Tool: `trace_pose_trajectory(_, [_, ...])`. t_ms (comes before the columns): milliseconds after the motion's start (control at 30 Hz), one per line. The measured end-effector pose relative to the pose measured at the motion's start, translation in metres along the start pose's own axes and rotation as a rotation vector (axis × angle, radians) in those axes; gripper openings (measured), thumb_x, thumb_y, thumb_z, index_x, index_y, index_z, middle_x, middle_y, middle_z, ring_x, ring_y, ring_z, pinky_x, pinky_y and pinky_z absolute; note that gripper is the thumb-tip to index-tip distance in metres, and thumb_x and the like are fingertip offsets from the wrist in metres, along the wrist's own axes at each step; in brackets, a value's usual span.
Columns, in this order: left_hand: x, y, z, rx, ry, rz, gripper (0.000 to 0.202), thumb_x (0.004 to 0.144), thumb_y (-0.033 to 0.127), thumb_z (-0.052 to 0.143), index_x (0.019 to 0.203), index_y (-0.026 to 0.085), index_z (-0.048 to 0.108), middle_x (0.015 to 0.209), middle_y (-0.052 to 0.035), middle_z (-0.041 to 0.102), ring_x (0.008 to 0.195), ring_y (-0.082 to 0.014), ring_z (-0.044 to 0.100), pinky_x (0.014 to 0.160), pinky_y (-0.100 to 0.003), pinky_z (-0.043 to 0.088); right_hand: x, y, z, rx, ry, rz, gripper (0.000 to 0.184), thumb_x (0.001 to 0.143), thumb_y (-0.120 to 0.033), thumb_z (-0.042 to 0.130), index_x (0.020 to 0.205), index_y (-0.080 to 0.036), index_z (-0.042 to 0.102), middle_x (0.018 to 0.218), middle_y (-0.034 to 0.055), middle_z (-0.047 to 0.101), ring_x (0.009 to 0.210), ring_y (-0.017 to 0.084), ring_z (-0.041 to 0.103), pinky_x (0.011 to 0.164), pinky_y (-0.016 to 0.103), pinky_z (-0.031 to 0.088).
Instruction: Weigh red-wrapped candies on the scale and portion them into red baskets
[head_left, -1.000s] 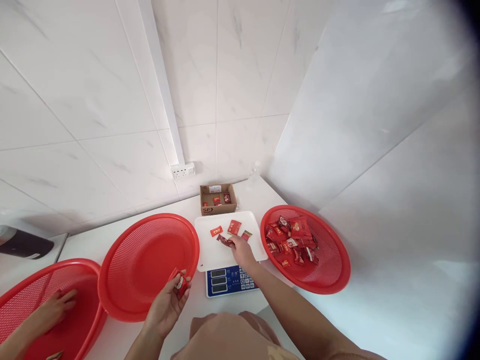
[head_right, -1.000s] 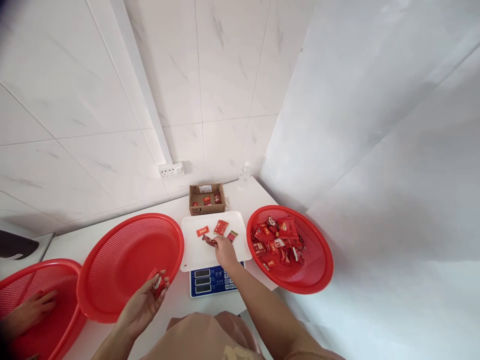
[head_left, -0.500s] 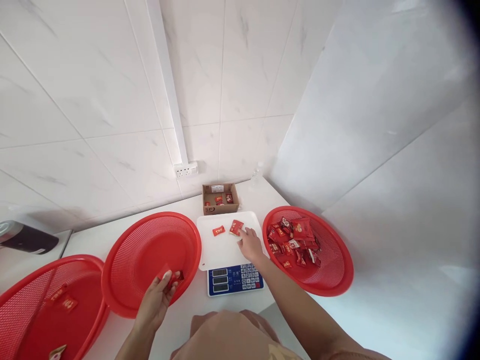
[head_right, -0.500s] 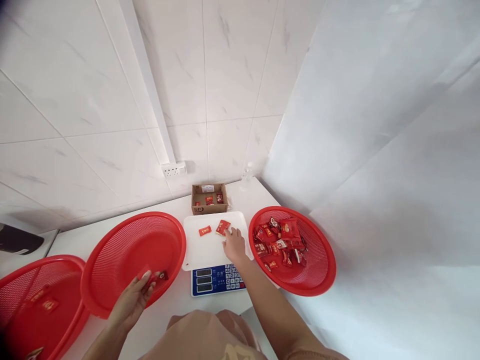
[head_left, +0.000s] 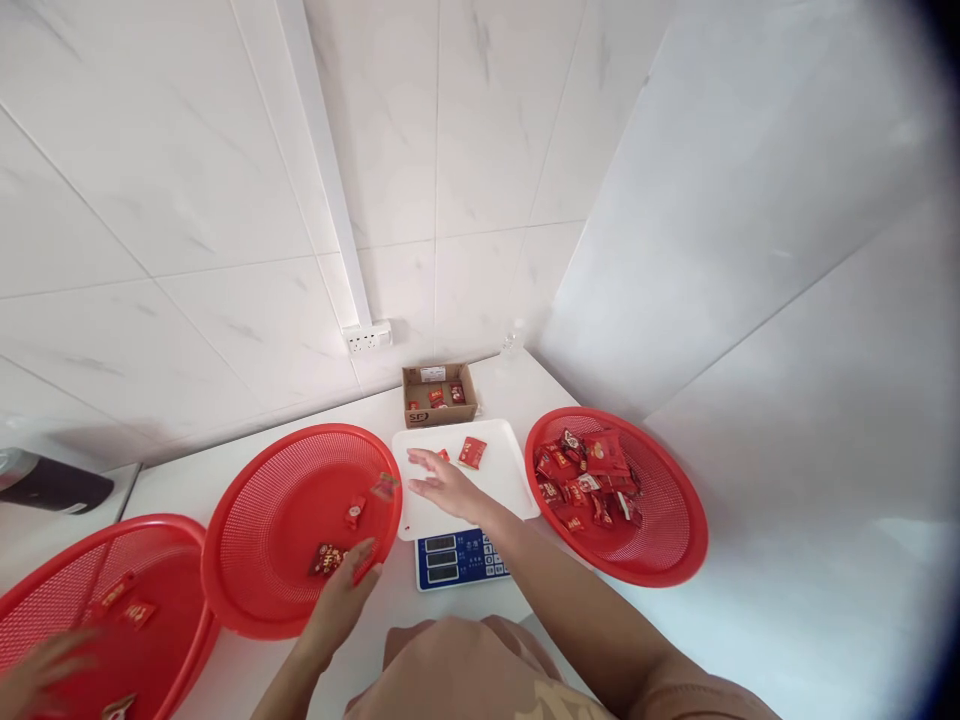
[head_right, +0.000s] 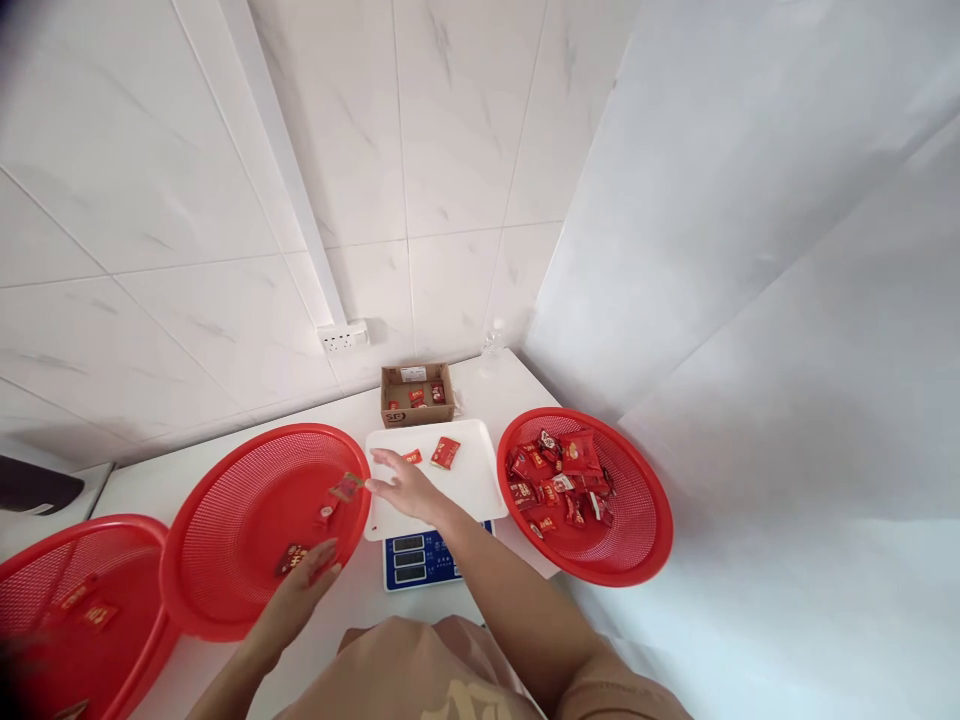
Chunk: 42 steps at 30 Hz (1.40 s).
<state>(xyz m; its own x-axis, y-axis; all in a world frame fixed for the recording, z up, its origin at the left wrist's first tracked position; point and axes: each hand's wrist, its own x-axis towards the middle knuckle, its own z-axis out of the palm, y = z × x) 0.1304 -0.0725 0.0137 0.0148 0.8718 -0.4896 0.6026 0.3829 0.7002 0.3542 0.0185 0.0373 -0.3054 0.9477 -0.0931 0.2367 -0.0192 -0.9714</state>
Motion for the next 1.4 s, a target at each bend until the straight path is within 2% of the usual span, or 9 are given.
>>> trace_pose_trajectory(133, [-0.002,-0.008,0.012,0.343,-0.024,0.032,0.06,0.081,0.028,0.046,0.138,0.011,0.042,0.147,-0.0149,0.043,0.142,-0.0283,0.026,0.116,-0.047,0.019,0.022,0.015,-0.023,-0.563,0.131,0.291,0.066,0.077,-0.042,0.064,0.139,-0.028,0.044,0.153,0.0112,0.027,0.143,0.034,0.009,0.109,0.062,0.013])
trace_pose_trajectory(267, [-0.005,-0.012,0.016,0.554,-0.041,0.028,0.063,0.082,0.025,0.04,0.143,0.009,0.035,0.15,-0.0157,0.037,0.144,-0.0305,0.019,0.115,-0.053,0.011,0.035,0.039,-0.03,-0.683,0.108,0.505,0.063,0.081,-0.054,0.055,0.14,-0.037,0.04,0.157,0.0064,0.015,0.143,0.039,-0.002,0.102,0.071,0.012])
trace_pose_trajectory(467, [-0.004,-0.017,0.012,0.691,-0.088,0.051,0.064,0.084,0.03,0.037,0.145,0.013,0.032,0.15,-0.0134,0.039,0.143,-0.0292,0.025,0.114,-0.048,0.02,0.02,0.054,0.001,-0.822,0.079,0.115,0.02,0.086,-0.031,0.054,0.099,-0.03,0.069,0.129,0.0036,0.054,0.131,0.027,0.031,0.103,0.052,0.026])
trace_pose_trajectory(567, [-0.004,-0.019,0.011,0.71,-0.1,0.064,0.064,0.084,0.03,0.037,0.146,0.014,0.03,0.149,-0.0107,0.041,0.141,-0.0286,0.028,0.114,-0.046,0.022,0.002,0.069,0.0,-0.833,0.13,0.015,0.021,0.086,-0.018,0.049,0.09,-0.024,0.069,0.117,0.0064,0.058,0.114,0.023,0.046,0.094,0.041,0.037])
trace_pose_trajectory(733, [-0.005,-0.027,0.011,0.714,-0.101,0.086,0.063,0.085,0.029,0.034,0.146,0.013,0.03,0.147,-0.0108,0.044,0.139,-0.0301,0.032,0.113,-0.046,0.024,-0.009,0.081,-0.017,-0.586,0.319,0.058,0.026,0.074,-0.003,0.048,0.08,-0.018,0.067,0.111,0.0096,0.058,0.1,0.021,0.053,0.09,0.037,0.043])
trace_pose_trajectory(867, [-0.001,-0.035,0.009,0.706,-0.099,0.146,0.063,0.085,0.031,0.035,0.144,0.012,0.031,0.144,-0.0131,0.048,0.137,-0.0292,0.037,0.111,-0.045,0.028,0.001,0.049,-0.002,-0.183,0.452,0.223,0.022,0.081,-0.014,0.049,0.091,-0.017,0.067,0.1,0.0086,0.063,0.093,0.021,0.059,0.09,0.041,0.047])
trace_pose_trajectory(1067, [0.008,-0.042,0.008,0.738,-0.103,0.213,0.064,0.085,0.033,0.032,0.143,0.005,0.031,0.139,-0.0175,0.052,0.13,-0.0292,0.046,0.107,-0.042,0.034,0.007,-0.015,0.033,0.173,0.083,-0.06,0.055,0.082,-0.05,0.057,0.132,-0.027,0.052,0.138,0.005,0.051,0.128,0.022,0.046,0.101,0.038,0.042])
trace_pose_trajectory(1167, [0.011,-0.048,0.008,0.694,-0.099,0.235,0.064,0.085,0.034,0.032,0.142,0.005,0.032,0.137,-0.0176,0.054,0.127,-0.0294,0.049,0.105,-0.043,0.037,-0.003,-0.013,0.017,0.056,0.144,-0.066,0.058,0.078,-0.051,0.061,0.131,-0.028,0.053,0.146,0.0056,0.041,0.133,0.023,0.04,0.101,0.039,0.043])
trace_pose_trajectory(1400, [0.013,-0.064,0.012,0.608,-0.053,0.27,0.064,0.082,0.036,0.032,0.14,0.008,0.035,0.136,-0.0161,0.056,0.125,-0.0295,0.052,0.103,-0.045,0.039,-0.083,0.06,-0.079,-0.212,0.713,0.109,0.036,0.081,-0.038,0.051,0.108,-0.018,0.064,0.118,0.013,0.063,0.113,0.024,0.057,0.096,0.041,0.047])
